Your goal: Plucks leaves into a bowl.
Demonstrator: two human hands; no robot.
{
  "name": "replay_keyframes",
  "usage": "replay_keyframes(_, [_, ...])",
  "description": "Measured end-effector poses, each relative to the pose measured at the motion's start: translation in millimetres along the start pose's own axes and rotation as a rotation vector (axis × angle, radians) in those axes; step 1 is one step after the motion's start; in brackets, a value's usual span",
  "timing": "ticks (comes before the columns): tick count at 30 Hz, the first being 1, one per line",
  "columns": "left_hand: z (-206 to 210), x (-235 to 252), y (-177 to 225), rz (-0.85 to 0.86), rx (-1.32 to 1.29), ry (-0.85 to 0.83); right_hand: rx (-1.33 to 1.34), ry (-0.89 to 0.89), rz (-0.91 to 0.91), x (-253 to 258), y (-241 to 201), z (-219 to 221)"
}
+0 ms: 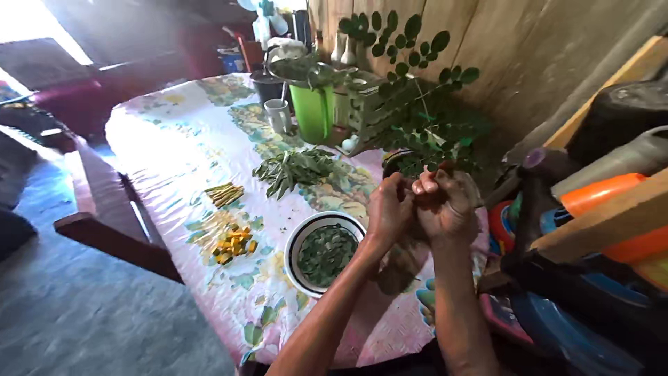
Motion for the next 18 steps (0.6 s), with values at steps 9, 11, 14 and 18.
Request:
replay_keyframes(9, [-62.8, -13.3, 22.8, 0.072, -0.319, 0.148, -0.100, 0.019, 0.053, -4.0, 12.4, 2.1])
replay_keyframes(11, [-80.9, -17.0, 32.5, 0.098, -0.351, 0.205, -0.095, -0.042, 0.091, -8.9, 27.0, 10.1])
replay_keyframes(14, [-92.3, -17.6, 39.7, 0.121, -0.368, 0.252, -0.038, -0.094, 0.130, -16.6, 46.3, 20.2])
replay_keyframes(18, [-102.8, -22.9, 37.9, 0.173, -0.349, 0.355, -0.109, -0.184, 0.153, -24.0, 59.6, 38.0])
Point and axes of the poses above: each hand's wrist, its own x-axis towards the middle knuckle, its own z-axis out of the palm, y = z × x, the point moved 10 cm from there along x, towards the middle knuckle, and after that the axes turned 8 degrees about y, right-handed, at the moved point
